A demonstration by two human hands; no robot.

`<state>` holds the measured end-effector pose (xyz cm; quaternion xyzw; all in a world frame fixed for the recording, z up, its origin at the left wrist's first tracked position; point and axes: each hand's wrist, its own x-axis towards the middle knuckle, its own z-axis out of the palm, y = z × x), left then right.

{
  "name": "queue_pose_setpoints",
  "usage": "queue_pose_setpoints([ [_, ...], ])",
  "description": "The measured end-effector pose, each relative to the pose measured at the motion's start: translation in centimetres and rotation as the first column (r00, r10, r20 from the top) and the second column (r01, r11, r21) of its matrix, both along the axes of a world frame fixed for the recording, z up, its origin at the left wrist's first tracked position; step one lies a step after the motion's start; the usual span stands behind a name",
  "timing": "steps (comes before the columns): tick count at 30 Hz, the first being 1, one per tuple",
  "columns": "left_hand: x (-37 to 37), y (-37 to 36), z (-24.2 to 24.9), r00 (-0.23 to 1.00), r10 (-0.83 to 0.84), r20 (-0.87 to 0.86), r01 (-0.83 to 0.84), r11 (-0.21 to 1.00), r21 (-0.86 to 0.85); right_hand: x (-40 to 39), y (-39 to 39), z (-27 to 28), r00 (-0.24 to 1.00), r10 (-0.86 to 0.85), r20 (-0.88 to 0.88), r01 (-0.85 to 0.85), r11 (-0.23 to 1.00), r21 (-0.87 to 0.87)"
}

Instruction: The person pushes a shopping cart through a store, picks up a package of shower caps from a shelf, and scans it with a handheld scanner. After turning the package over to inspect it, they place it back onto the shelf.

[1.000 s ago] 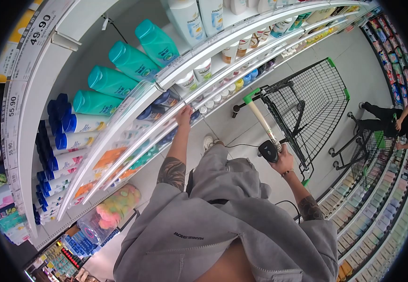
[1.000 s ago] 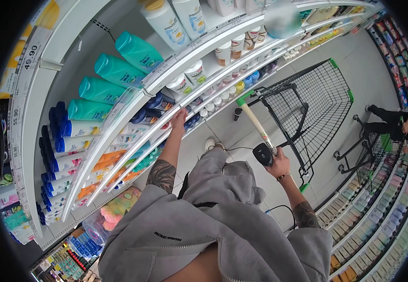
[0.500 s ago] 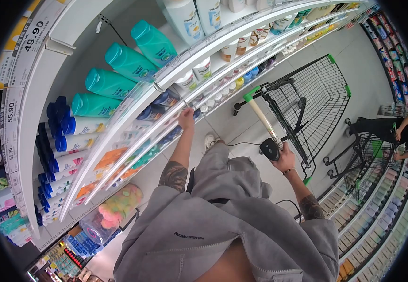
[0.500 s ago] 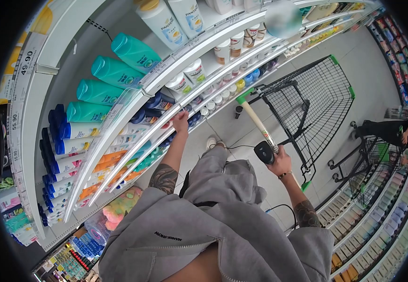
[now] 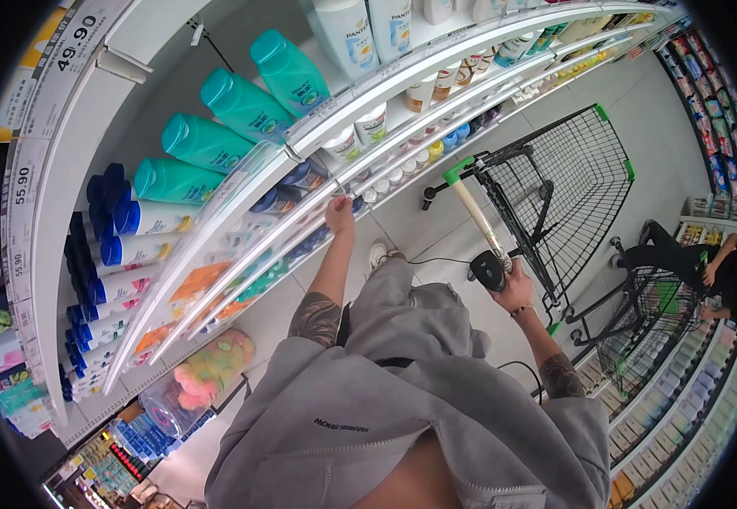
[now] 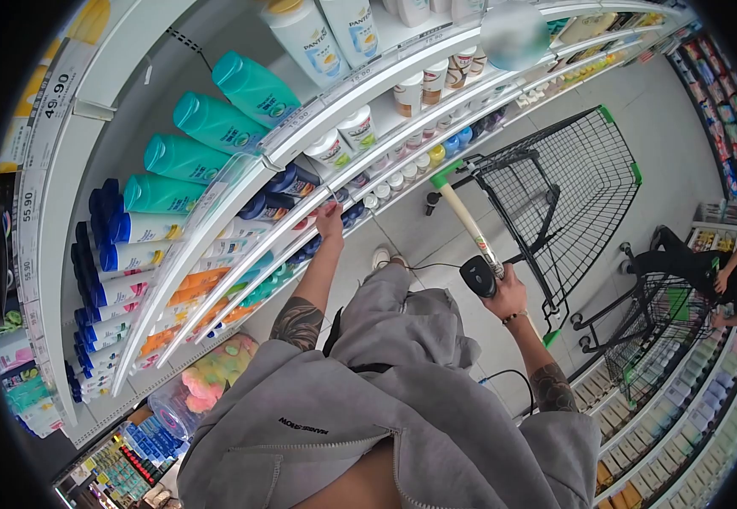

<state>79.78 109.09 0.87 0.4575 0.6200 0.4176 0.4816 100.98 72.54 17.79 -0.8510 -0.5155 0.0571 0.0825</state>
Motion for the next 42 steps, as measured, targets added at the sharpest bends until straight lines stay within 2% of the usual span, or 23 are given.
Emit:
queue_pose_setpoints([
  [6, -0.9, 1.3, -1.3, 0.996, -0.082, 0.026, 0.080, 0.995, 0.053, 0.0, 0.1, 0.0, 1.000, 0.002, 0.023, -0.002, 1.000, -0.001],
  [9, -1.0, 1.5, -1.2, 0.991, -0.120, -0.062, 0.124, 0.989, 0.075, 0.1, 0.0, -0.5, 1.000, 0.007, 0.016, -0.008, 0.999, 0.036],
  [12, -0.8, 1.3, 0.9, 0.990, -0.138, -0.028, 0.139, 0.990, 0.023, 0.1, 0.0, -0.5, 1.000, 0.016, 0.011, -0.016, 0.998, 0.059],
  [14, -1.0, 1.4, 1.0, 0.978, -0.197, -0.063, 0.196, 0.980, -0.023, 0.1, -0.1, -0.5, 1.000, 0.016, 0.011, -0.017, 0.998, 0.059],
  [18, -0.9, 1.2, 0.5, 0.988, -0.151, 0.012, 0.151, 0.988, -0.023, 0.3, 0.1, -0.7, 1.000, 0.019, 0.017, -0.020, 0.998, 0.066],
  [20, -0.5, 0.9, 1.7, 0.996, -0.076, 0.047, 0.083, 0.983, -0.164, 0.3, 0.0, -0.6, 1.000, 0.016, 0.011, -0.017, 0.998, 0.065],
  [23, -0.3, 1.1, 1.4, 0.988, -0.049, 0.144, 0.074, 0.982, -0.174, 0.2, 0.1, -0.3, 1.000, 0.010, 0.008, -0.011, 0.999, 0.043],
  [29, -0.4, 2.7, -1.1, 0.993, -0.038, 0.107, 0.058, 0.980, -0.191, 0.2, 0.2, -0.1, 1.000, 0.004, 0.013, -0.004, 1.000, 0.017],
  [30, -0.6, 2.9, -1.4, 0.994, -0.041, 0.106, 0.061, 0.980, -0.192, 0.3, 0.2, -0.2, 0.999, 0.020, 0.028, -0.021, 0.998, 0.055],
  [36, -1.0, 3.2, 0.8, 0.985, -0.101, 0.141, 0.124, 0.979, -0.164, 0.5, 0.2, -0.5, 0.999, 0.035, 0.015, -0.036, 0.994, 0.103],
  [38, -1.4, 3.5, 1.7, 0.968, -0.212, 0.132, 0.237, 0.944, -0.229, 0.6, 0.2, -0.5, 0.999, 0.038, 0.008, -0.039, 0.994, 0.106],
  [42, -1.1, 3.6, 2.1, 0.979, -0.186, 0.077, 0.199, 0.957, -0.212, 0.6, 0.3, -0.5, 0.999, 0.038, 0.021, -0.040, 0.992, 0.116],
])
